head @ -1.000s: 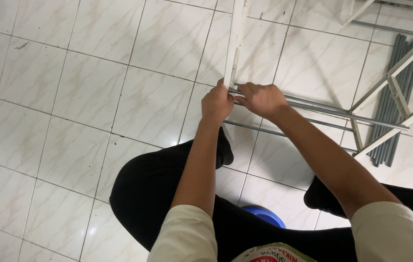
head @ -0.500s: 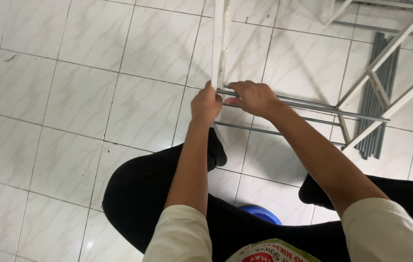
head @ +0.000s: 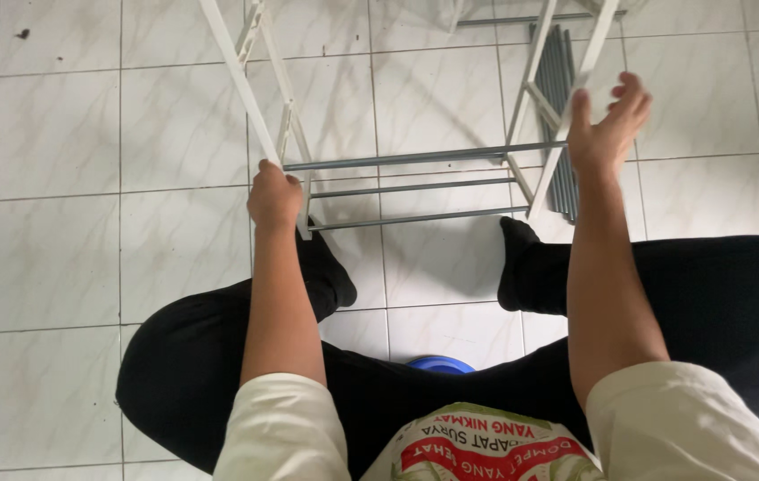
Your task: The person assembles a white plastic shelving unit by inserting gray metal rods into the side frames. They sit on the floor, pick up rods one by one, and slide them into the designated slots on the shelving frame.
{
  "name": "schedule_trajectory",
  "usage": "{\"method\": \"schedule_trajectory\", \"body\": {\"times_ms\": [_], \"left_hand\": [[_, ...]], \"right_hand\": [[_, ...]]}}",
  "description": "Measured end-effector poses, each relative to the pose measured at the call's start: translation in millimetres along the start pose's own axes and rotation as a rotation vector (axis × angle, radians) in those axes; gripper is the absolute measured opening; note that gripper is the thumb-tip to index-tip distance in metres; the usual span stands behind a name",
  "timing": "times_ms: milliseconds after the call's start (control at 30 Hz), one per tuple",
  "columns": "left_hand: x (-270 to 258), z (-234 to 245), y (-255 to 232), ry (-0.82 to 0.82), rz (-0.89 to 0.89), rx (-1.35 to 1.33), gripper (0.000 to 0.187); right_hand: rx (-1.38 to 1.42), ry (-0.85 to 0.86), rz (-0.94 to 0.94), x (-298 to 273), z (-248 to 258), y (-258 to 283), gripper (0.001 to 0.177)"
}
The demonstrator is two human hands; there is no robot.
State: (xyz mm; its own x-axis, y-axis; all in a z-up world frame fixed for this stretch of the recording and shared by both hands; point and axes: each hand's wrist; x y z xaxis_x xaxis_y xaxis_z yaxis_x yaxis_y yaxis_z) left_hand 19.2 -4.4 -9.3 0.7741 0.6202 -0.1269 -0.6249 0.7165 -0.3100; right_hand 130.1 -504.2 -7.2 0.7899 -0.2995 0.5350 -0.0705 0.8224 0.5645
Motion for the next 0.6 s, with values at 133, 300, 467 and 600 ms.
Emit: {"method": "schedule_trajectory", "body": {"times_ms": [133,300,467,600], "left_hand": [[-4.7,13.9,-3.8,0.039,0.022,0.168,0.035],[-22.4,30.0,-40.9,0.297,-0.012,0.540,0.023],[-90.7,-4.0,-122.4,-0.216,-0.666,0.200,0.015],[-118.8,-29.7,-178.4,-0.324,-1.085,0.056,0.033]], "right_hand": [[0.064,0.321,-0.111,-7.4,-8.4,-6.8,0.034],[-0.001,0.286,-0.242,-12.9,-6.5,18.4,0.033],[0.036,0.254,-0.195,-15.2,2.1,31.1,0.032],[0.113,0.270,-0.195,-21.2,6.8,30.2,0.028]]}}
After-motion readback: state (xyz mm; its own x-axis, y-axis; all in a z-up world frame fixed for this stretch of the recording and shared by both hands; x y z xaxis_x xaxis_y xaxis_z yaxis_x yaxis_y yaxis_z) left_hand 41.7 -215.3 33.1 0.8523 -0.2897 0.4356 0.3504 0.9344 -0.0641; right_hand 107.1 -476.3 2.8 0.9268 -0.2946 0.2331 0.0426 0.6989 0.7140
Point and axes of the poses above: each hand's wrist, its own x-axis towards the middle knuckle, its own z-axis out of the back of the hand, y = z × x, and after that the axes turned 11 degrees about -y, right-handed
